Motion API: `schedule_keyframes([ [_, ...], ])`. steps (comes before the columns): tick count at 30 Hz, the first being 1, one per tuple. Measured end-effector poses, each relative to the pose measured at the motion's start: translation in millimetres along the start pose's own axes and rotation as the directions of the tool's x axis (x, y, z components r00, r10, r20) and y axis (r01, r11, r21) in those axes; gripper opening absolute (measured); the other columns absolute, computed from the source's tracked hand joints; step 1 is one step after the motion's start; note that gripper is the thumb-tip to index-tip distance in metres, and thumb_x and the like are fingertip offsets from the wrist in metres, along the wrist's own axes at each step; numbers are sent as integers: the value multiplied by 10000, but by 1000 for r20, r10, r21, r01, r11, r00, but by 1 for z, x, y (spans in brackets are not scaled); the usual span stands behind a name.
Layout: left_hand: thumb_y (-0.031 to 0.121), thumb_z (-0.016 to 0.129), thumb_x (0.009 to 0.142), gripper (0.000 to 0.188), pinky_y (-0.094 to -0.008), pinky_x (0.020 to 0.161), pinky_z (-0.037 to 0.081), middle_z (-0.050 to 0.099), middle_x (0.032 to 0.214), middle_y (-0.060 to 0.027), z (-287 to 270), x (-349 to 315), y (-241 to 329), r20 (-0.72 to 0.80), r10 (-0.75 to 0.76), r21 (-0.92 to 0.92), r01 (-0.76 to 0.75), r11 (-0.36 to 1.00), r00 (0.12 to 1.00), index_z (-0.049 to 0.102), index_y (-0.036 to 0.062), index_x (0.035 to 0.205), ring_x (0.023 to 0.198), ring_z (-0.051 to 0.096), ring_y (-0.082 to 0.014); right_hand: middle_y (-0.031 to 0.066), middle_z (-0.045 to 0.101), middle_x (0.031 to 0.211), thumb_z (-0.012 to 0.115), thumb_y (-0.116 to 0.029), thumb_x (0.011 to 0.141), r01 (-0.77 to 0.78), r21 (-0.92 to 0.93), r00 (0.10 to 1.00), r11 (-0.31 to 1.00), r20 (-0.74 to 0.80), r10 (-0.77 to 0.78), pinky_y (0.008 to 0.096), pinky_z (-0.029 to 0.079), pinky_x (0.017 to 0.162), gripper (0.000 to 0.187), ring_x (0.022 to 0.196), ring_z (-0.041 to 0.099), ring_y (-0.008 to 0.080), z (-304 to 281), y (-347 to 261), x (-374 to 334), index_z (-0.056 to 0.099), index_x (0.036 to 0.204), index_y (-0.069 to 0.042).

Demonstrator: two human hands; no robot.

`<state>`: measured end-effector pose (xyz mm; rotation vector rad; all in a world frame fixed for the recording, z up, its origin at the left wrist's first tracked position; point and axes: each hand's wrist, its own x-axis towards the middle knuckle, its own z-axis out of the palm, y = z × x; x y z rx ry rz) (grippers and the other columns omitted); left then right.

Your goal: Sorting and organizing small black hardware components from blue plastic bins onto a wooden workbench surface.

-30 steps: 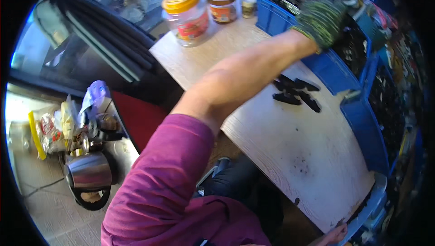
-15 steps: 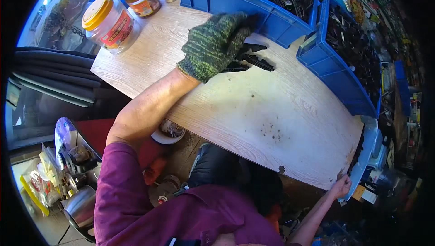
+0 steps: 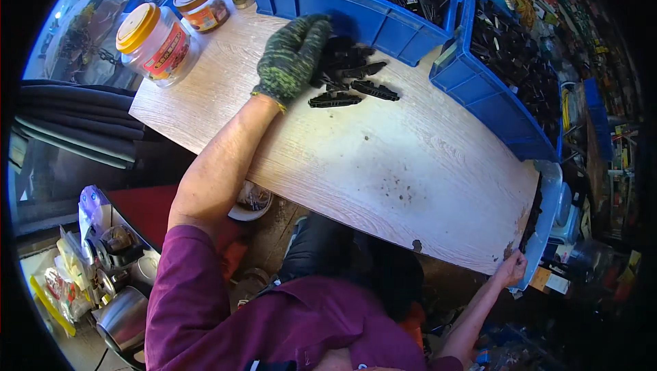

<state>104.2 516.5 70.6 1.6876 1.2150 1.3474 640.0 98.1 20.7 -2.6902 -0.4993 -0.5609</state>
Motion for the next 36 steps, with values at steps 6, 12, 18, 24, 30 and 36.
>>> schedule_keyframes([
  [6, 284, 612, 975, 332, -257, 802, 514, 698, 1066, -68, -25, 12, -14, 60, -242, -274, 249, 929, 969, 653, 50, 1207, 952, 635, -138, 139, 709, 977, 636, -368, 892, 32, 141, 999, 989, -10, -31, 412, 486, 824, 370, 899, 647, 303, 2, -5, -5, 688, 988, -15],
  [12, 291, 679, 911, 415, -342, 852, 517, 695, 1091, -118, -23, -29, 7, 85, -118, 6, 117, 993, 989, 627, 33, 1232, 993, 645, -216, 148, 707, 964, 635, -368, 893, 37, 162, 999, 986, 3, -38, 406, 487, 827, 376, 898, 649, 310, -4, -12, -8, 692, 987, -8],
  [18, 289, 713, 857, 453, -429, 956, 480, 630, 1214, -154, -11, -40, 24, 327, 403, 480, -517, 708, 855, 617, 96, 1256, 1126, 588, -328, 156, 709, 967, 631, -361, 887, 17, 221, 999, 975, 25, -23, 408, 494, 826, 380, 909, 654, 321, -5, -13, -9, 694, 993, -2],
  [24, 308, 679, 866, 448, -489, 984, 442, 587, 1256, -176, 2, -54, 38, 297, 377, 519, -480, 707, 877, 604, 135, 1272, 1150, 549, -379, 160, 713, 988, 643, -363, 874, 32, 223, 999, 974, 6, -34, 419, 497, 836, 379, 928, 661, 333, -4, -16, -10, 696, 1002, -10],
  [30, 304, 659, 866, 442, -512, 994, 424, 580, 1261, -178, 0, -60, 41, 172, 357, 575, -388, 721, 918, 600, 135, 1270, 1159, 534, -395, 157, 713, 998, 648, -375, 868, 4, 227, 1000, 974, 15, -8, 426, 495, 839, 378, 931, 661, 341, -13, -29, -16, 700, 1006, -28],
  [36, 321, 673, 856, 405, -516, 1014, 405, 606, 1233, -172, 11, -44, 66, 124, 488, 583, -462, 669, 864, 632, 127, 1209, 1166, 536, -411, 134, 714, 993, 645, -378, 868, -36, 207, 999, 978, 37, 29, 432, 493, 816, 345, 923, 659, 340, -15, -34, -16, 703, 984, -58],
])
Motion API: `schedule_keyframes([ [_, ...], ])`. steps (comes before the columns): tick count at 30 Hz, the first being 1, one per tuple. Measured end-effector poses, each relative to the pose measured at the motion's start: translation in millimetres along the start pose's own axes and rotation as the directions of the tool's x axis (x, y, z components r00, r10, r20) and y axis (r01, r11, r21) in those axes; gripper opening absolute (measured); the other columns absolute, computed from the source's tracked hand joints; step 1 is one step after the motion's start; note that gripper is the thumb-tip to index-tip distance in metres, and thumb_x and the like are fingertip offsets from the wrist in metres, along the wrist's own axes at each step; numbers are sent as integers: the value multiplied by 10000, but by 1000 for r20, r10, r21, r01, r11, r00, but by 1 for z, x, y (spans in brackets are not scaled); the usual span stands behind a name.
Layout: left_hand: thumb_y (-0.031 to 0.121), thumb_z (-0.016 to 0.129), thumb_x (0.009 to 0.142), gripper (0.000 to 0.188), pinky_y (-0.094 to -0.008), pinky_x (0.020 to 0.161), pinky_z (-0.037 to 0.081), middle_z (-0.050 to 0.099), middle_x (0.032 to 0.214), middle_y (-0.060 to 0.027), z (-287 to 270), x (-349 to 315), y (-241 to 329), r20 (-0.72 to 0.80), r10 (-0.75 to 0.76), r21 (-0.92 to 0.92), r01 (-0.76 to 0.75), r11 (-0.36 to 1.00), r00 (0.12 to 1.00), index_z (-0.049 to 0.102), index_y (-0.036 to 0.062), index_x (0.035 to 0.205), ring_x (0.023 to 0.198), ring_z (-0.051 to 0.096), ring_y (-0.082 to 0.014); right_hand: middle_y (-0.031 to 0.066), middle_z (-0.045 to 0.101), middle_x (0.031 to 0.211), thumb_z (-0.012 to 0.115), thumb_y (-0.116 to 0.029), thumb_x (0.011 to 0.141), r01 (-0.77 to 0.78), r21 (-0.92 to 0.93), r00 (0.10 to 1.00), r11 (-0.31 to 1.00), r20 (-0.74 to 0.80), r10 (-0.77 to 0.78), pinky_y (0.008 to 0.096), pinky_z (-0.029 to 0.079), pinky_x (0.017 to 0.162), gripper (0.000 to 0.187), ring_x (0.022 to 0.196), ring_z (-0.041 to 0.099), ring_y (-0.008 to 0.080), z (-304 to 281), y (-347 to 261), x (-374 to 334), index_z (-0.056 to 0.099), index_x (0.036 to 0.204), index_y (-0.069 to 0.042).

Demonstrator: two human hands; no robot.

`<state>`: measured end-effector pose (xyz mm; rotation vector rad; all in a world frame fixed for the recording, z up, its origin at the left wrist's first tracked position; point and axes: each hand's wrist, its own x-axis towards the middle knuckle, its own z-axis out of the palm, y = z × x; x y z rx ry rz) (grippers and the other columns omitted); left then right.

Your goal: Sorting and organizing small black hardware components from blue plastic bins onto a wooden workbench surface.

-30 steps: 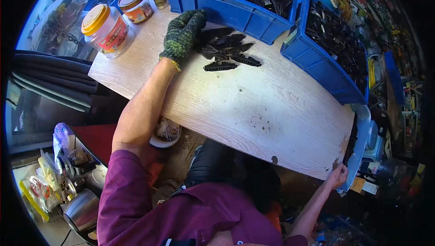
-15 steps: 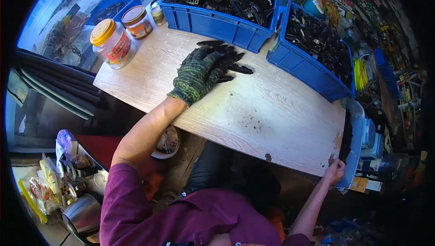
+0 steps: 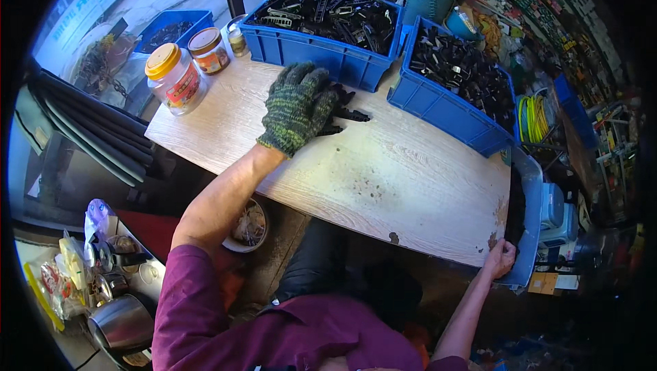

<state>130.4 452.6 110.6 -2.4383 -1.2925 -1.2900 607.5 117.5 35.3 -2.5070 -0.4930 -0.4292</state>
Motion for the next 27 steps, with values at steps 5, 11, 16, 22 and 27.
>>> schedule_keyframes([
  [5, 423, 669, 860, 512, -533, 1091, 326, 514, 1361, -209, 9, 56, -25, -131, 40, 82, -29, 996, 991, 594, 128, 1271, 1299, 412, -444, 155, 707, 973, 638, -342, 869, -4, 49, 1000, 999, -13, 5, 436, 483, 826, 325, 908, 648, 343, -3, -3, -4, 697, 959, -36],
  [11, 565, 580, 885, 620, -556, 1089, 313, 490, 1404, -194, 16, 132, -65, -78, 17, 337, 11, 941, 997, 553, 151, 1347, 1308, 399, -445, 159, 702, 950, 649, -319, 871, 37, 91, 999, 995, -6, -37, 426, 486, 803, 312, 886, 645, 335, 0, 1, -2, 681, 937, -16],
  [16, 592, 533, 900, 604, -569, 1059, 354, 522, 1383, -162, 39, 173, -96, 130, 11, 314, -52, 948, 991, 533, 205, 1363, 1293, 430, -427, 162, 695, 930, 639, -318, 873, 53, 65, 999, 996, -6, -53, 424, 486, 798, 314, 879, 642, 340, 3, 6, -1, 672, 935, -12],
  [22, 497, 528, 913, 473, -570, 1024, 385, 577, 1304, -163, 52, 180, -80, 246, -20, 304, -57, 951, 969, 590, 204, 1280, 1232, 495, -419, 154, 694, 940, 635, -318, 874, 6, 27, 1000, 1000, -1, -6, 421, 484, 811, 320, 883, 640, 332, -2, 2, -2, 669, 951, -10],
  [27, 411, 529, 918, 352, -572, 947, 426, 667, 1120, -148, 42, 169, -63, 243, 40, 289, -112, 951, 969, 680, 191, 1147, 1132, 569, -399, 154, 689, 916, 637, -298, 872, 22, 76, 1000, 997, 8, -22, 422, 483, 802, 308, 854, 631, 323, -1, 7, 0, 666, 938, 2],
])
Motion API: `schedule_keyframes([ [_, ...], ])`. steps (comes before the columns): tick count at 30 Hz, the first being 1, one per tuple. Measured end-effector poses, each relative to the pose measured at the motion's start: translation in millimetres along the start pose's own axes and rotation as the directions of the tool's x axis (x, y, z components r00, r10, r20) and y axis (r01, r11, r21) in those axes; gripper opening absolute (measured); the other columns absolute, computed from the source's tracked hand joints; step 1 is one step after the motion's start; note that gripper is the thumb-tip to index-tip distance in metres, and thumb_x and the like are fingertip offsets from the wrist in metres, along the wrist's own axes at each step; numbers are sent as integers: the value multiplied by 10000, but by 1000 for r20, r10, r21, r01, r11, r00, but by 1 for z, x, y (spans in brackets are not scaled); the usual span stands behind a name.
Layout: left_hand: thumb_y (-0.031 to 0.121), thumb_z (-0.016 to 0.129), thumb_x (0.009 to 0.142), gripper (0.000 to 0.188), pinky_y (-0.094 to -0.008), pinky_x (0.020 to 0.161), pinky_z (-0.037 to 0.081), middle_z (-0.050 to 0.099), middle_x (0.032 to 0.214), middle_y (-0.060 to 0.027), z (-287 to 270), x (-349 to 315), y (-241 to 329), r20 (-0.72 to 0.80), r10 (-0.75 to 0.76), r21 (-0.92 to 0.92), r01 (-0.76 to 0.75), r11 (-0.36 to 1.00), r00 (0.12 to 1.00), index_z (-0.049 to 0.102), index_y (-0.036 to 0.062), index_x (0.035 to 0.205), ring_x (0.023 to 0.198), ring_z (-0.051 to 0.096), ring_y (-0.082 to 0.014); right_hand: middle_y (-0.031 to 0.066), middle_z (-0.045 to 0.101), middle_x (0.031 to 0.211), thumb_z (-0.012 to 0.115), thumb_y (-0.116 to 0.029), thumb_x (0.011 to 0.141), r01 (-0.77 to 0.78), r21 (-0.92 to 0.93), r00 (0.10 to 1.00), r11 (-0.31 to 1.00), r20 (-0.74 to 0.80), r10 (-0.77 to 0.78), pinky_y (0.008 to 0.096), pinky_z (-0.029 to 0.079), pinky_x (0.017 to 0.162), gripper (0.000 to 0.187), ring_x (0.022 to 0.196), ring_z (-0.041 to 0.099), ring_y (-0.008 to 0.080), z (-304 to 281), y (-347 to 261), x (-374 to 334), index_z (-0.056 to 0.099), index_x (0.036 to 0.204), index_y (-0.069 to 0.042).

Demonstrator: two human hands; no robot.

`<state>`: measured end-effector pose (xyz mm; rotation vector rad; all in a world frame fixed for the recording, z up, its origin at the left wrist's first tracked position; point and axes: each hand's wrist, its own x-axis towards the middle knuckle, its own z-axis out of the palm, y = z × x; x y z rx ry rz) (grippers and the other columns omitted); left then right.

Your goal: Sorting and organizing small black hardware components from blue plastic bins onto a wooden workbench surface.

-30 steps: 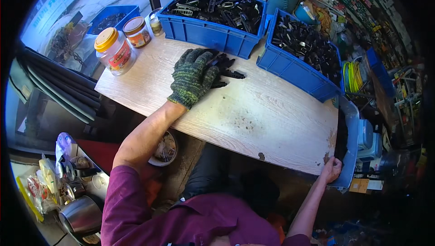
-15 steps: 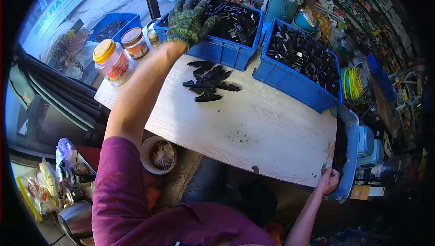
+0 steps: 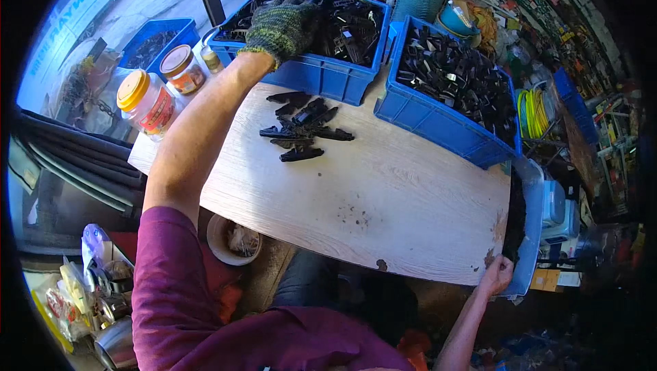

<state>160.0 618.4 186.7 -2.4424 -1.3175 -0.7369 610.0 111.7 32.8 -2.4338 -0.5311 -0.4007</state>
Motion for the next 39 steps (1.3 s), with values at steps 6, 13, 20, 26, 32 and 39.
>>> schedule_keyframes([
  [6, 435, 583, 893, 401, -534, 980, 421, 635, 1189, -154, 13, -8, 21, -149, -13, -110, -4, 994, 989, 650, 200, 1210, 1162, 556, -381, 161, 680, 888, 644, -269, 868, 29, 7, 999, 1000, -17, -29, 414, 485, 790, 295, 826, 624, 318, 2, 5, 1, 660, 915, 22],
  [13, 600, 656, 745, 560, -647, 959, 325, 526, 1306, -157, 23, -3, 50, -246, 229, -121, -264, 957, 942, 653, 257, 1188, 1247, 420, -429, 162, 687, 956, 625, -274, 905, -11, 38, 999, 999, 51, 9, 400, 499, 833, 301, 873, 638, 310, 6, 6, 3, 665, 968, 18],
  [20, 402, 620, 788, 335, -545, 791, 523, 678, 1037, -170, -4, -2, 59, -124, 146, -167, -166, 972, 982, 732, 194, 1027, 949, 648, -404, 168, 690, 975, 612, -320, 934, 107, -131, 994, 986, 22, -105, 388, 503, 822, 341, 893, 643, 308, 10, 42, 20, 677, 1010, 6],
  [26, 398, 643, 787, 345, -506, 776, 548, 689, 958, -215, -6, -11, 59, -77, -12, -166, -1, 986, 997, 743, 144, 998, 898, 675, -396, 155, 697, 976, 594, -382, 940, 145, -217, 989, 965, 23, -143, 398, 501, 808, 381, 885, 648, 320, 13, 50, 28, 689, 1006, -20],
  [32, 409, 672, 770, 379, -488, 806, 544, 686, 984, -193, -5, -14, 61, -51, -110, -229, 95, 969, 993, 735, 134, 1022, 934, 666, -368, 145, 703, 996, 599, -364, 943, 134, -260, 990, 956, -1, -139, 386, 503, 816, 358, 905, 650, 310, 14, 52, 29, 696, 1001, -25],
  [39, 332, 705, 771, 337, -461, 820, 545, 693, 970, -160, 3, -16, 58, -159, -111, -307, 58, 950, 981, 723, 129, 1040, 940, 668, -339, 142, 714, 948, 613, -386, 932, 148, -239, 988, 960, -13, -155, 396, 515, 776, 371, 863, 662, 305, 13, 35, 21, 702, 987, -30],
])
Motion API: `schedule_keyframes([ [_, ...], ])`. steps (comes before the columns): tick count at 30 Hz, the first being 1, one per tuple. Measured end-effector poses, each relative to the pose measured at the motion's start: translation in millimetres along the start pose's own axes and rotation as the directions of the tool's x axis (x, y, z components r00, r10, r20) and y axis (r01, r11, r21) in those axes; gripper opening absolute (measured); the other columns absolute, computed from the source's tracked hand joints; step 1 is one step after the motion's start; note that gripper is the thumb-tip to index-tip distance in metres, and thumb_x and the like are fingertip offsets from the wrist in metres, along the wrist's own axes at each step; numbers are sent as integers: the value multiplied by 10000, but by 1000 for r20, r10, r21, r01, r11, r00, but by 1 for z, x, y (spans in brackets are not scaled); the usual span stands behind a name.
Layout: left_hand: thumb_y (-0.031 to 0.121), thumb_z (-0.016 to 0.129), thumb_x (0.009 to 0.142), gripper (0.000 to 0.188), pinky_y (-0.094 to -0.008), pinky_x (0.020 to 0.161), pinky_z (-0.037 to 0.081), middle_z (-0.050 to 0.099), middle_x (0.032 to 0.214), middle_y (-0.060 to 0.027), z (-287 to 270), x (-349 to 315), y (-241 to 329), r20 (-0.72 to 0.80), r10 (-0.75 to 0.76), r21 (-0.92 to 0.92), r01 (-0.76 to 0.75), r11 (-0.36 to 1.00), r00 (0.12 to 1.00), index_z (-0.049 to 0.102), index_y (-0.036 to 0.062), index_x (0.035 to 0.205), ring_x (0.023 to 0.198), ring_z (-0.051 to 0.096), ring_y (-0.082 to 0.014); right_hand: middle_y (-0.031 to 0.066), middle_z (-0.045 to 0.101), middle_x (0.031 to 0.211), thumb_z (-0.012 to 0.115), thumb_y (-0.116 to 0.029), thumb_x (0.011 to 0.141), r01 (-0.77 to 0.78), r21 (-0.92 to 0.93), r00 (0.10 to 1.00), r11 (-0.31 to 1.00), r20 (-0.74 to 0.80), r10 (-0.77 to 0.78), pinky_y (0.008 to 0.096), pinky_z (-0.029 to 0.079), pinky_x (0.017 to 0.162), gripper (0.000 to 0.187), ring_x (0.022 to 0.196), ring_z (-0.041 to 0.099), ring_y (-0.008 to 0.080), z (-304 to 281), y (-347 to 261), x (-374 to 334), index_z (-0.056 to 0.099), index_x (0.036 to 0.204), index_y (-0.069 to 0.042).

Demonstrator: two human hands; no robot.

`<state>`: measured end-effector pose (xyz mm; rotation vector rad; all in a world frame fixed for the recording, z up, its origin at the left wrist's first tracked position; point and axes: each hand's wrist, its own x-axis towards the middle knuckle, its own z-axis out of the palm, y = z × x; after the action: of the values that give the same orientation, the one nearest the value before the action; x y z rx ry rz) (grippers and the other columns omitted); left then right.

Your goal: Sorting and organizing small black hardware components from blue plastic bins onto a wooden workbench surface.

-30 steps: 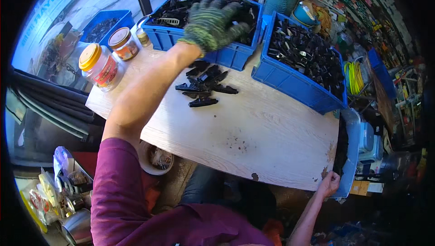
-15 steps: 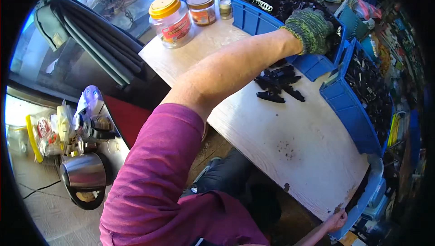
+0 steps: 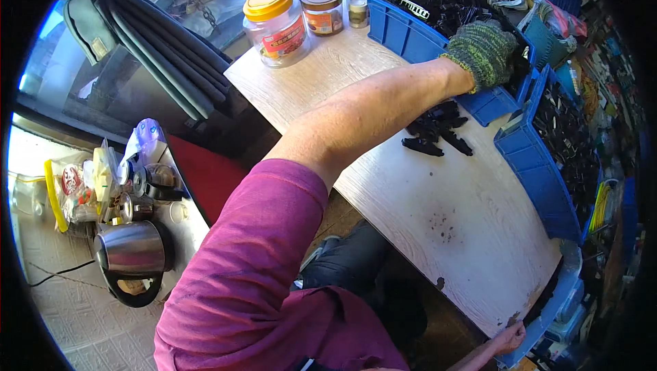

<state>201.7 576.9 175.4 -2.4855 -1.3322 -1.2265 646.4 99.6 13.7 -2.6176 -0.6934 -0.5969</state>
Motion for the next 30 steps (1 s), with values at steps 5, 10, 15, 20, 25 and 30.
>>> schedule_keyframes([
  [5, 283, 670, 805, 265, -465, 812, 542, 693, 966, -169, 4, 5, 6, -14, -12, -76, 11, 997, 1000, 727, 113, 1000, 916, 673, -343, 146, 703, 996, 600, -415, 940, -80, 6, 996, 997, 34, 80, 386, 494, 827, 411, 914, 650, 303, -3, 4, 1, 705, 999, -23],
  [10, 276, 644, 799, 237, -484, 773, 547, 706, 896, -189, 3, 15, -2, -137, -53, -32, 49, 998, 989, 732, 67, 869, 853, 681, -373, 152, 708, 973, 598, -393, 935, 27, 43, 1000, 999, 14, -28, 400, 507, 792, 392, 887, 656, 313, 6, 15, 5, 702, 990, -19],
  [15, 245, 641, 776, 189, -499, 730, 523, 670, 793, -213, 2, 12, -20, -343, -159, -169, 106, 980, 926, 716, 72, 774, 793, 654, -405, 175, 692, 1017, 585, -398, 940, -3, 47, 1000, 999, 23, 2, 394, 497, 827, 425, 935, 644, 319, 6, 15, 1, 695, 1001, 8],
  [20, 276, 614, 916, 233, -483, 750, 487, 658, 862, -214, -40, -35, -20, -316, -212, -277, 123, 953, 925, 642, 45, 917, 826, 618, -421, 167, 687, 1012, 632, -312, 930, -76, 127, 997, 989, 42, 71, 391, 484, 862, 350, 934, 635, 307, -6, -11, -7, 682, 1015, 23],
  [25, 244, 690, 887, 197, -381, 698, 514, 683, 846, -141, -28, -105, -24, -134, -388, -423, 301, 855, 912, 670, 61, 959, 777, 665, -286, 158, 704, 990, 622, -341, 928, -58, 70, 998, 996, -9, 59, 410, 485, 840, 355, 912, 645, 332, -17, -22, -10, 692, 1013, -4],
  [30, 195, 676, 889, 217, -377, 783, 529, 700, 963, -142, -12, -139, -30, -64, -183, -183, 168, 969, 981, 673, 71, 1068, 893, 671, -322, 158, 706, 989, 629, -382, 900, -114, 98, 993, 989, 38, 111, 418, 484, 842, 393, 915, 645, 340, -13, -21, -8, 695, 1006, -9],
])
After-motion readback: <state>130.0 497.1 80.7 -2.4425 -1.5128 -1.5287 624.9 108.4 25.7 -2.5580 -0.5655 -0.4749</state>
